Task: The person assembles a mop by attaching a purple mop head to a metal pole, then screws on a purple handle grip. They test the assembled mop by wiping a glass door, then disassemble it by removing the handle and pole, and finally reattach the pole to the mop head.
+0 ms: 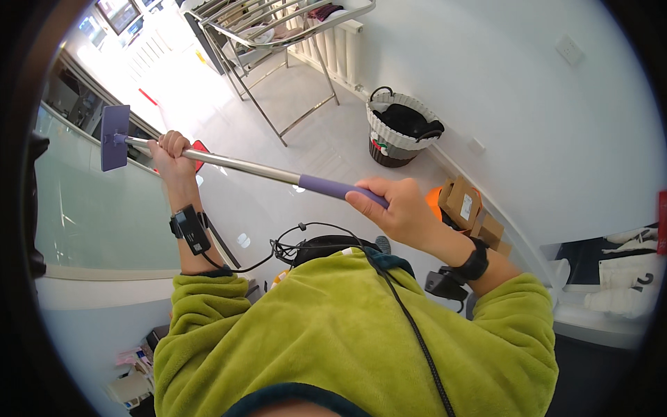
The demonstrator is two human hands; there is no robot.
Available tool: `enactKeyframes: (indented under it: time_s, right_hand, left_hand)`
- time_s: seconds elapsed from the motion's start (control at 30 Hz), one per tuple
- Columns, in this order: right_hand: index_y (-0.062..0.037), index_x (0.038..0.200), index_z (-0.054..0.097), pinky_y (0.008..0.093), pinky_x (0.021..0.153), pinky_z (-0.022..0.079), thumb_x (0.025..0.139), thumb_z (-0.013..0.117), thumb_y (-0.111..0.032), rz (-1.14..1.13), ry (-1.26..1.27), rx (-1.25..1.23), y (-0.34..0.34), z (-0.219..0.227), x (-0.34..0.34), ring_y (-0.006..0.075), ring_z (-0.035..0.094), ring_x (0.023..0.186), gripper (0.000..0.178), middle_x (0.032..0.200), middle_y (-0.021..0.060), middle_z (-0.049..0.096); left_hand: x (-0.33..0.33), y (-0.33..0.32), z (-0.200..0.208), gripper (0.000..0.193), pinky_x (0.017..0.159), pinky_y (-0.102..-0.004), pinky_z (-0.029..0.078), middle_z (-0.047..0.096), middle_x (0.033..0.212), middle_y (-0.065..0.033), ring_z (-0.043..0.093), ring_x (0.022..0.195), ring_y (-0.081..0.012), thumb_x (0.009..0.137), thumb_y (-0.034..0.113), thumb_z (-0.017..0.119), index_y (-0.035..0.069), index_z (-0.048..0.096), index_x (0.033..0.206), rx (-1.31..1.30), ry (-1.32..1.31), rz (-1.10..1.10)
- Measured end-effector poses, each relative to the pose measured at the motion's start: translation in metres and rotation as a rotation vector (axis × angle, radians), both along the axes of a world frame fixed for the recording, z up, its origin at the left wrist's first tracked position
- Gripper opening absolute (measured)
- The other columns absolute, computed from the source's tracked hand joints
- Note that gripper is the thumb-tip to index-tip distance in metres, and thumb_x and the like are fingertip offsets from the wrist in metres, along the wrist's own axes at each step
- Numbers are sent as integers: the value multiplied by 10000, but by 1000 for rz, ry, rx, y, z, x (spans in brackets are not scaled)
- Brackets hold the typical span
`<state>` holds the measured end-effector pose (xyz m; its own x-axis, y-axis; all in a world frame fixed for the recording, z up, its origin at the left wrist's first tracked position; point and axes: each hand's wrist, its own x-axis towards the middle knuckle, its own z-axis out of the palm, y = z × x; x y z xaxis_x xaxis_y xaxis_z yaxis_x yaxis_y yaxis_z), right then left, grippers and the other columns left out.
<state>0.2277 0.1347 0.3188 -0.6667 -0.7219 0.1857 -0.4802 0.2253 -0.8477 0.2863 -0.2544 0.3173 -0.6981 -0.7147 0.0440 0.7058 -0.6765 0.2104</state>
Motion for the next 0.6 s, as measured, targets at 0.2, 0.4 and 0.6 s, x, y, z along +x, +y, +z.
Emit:
enactKeyframes:
  time_s: [0.2,0.4,0.6]
  right_hand:
    - [-29,918,576,226,388,282,891,534,-406,-36,-713,77,-2,-5,-3,58,361,424,381,491,-47,346]
    - [-8,927,566,232,375,270,865,582,-369,-38,-230,19,-1,5,2,67,353,414,367,487,-26,336]
    - [-8,942,577,222,365,166,904,521,-329,66,-1338,-67,0,27,-10,50,210,376,328,487,-84,271]
  left_hand:
    - [1,-2,9,496,330,-204,152,193,518,28,160,413,-78,939,504,320,126,242,627,-122,35,-49]
    - [-2,-14,5,517,337,-208,151,186,514,17,159,414,-84,940,513,301,126,210,609,7,18,-46]
    - [-9,-11,-16,526,338,-213,143,169,509,18,165,415,-91,938,527,268,137,193,592,46,34,-88]
